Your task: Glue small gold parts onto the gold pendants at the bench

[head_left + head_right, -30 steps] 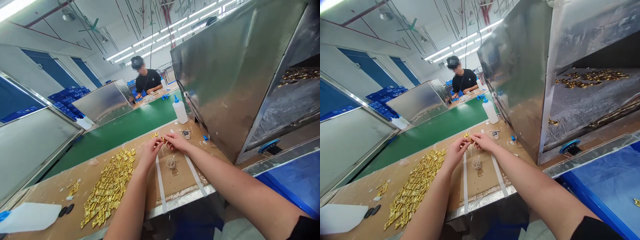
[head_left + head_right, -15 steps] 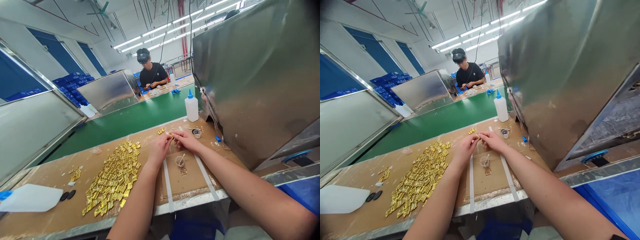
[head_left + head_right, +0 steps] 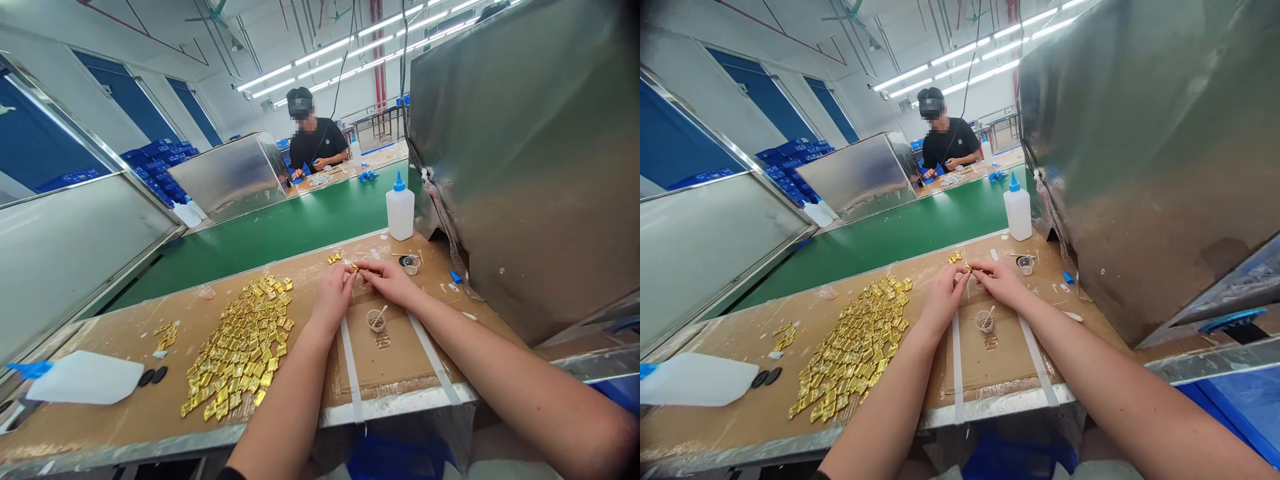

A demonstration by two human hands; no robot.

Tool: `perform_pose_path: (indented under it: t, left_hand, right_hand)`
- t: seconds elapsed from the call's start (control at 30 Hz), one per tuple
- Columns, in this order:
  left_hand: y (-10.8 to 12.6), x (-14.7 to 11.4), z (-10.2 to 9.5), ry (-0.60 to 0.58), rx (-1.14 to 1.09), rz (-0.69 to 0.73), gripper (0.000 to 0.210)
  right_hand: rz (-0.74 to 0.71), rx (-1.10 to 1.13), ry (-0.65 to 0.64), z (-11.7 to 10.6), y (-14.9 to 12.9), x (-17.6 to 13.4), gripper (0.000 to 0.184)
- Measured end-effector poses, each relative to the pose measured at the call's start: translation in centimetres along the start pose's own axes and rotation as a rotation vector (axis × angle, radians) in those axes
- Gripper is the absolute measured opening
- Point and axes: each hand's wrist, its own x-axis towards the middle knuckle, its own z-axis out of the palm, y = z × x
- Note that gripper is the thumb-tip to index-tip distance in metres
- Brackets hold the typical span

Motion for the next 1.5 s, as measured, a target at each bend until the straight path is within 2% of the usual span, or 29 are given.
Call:
perform_pose_path:
  t: [0.13, 0.27, 0.5, 0.83, 1.1, 1.27, 1.5]
  left_hand:
    - [-0.2, 0.0, 0.4, 0.005, -0.092, -0.055, 0.015]
    - [0.0, -0.1, 0.6, -0.007, -0.155, -0.088, 0.016]
    - [0.5, -0.1, 0.8, 0.037, -0.209, -0.045, 0.018]
    - [0.2, -0.2, 1.5, 0.085, -0.268, 0.03, 0.026]
    - [0.1, -0.4, 1.9, 0.131, -0.409, -0.007, 0.026]
    - [0.0, -0.6, 1.7, 0.162, -0.375, 0.0, 0.029]
    - [0.3, -0.8, 1.2, 0.136, -0.392, -0.018, 0.027]
  right_hand:
    - [-0.097, -0.077, 0.004, 0.1, -0.8, -0.2, 0.032]
    - [-0.09, -0.085, -0.006, 0.0, -1.0, -0.2, 0.032]
    - [-0.073, -0.075, 0.036, -0.1, -0.9, -0.2, 0.035]
    - [-0.248, -0.192, 0.04, -0.3, -1.3, -0.3, 0.031]
    - [-0.317, -0.241, 0.025, 0.0, -1.8, -0.7, 0.031]
    - [-0.388, -0.271, 0.017, 0.0, -1.7, -0.9, 0.03]
    - [-0.45, -0.376, -0.001, -0.1, -1.6, -1.2, 0.028]
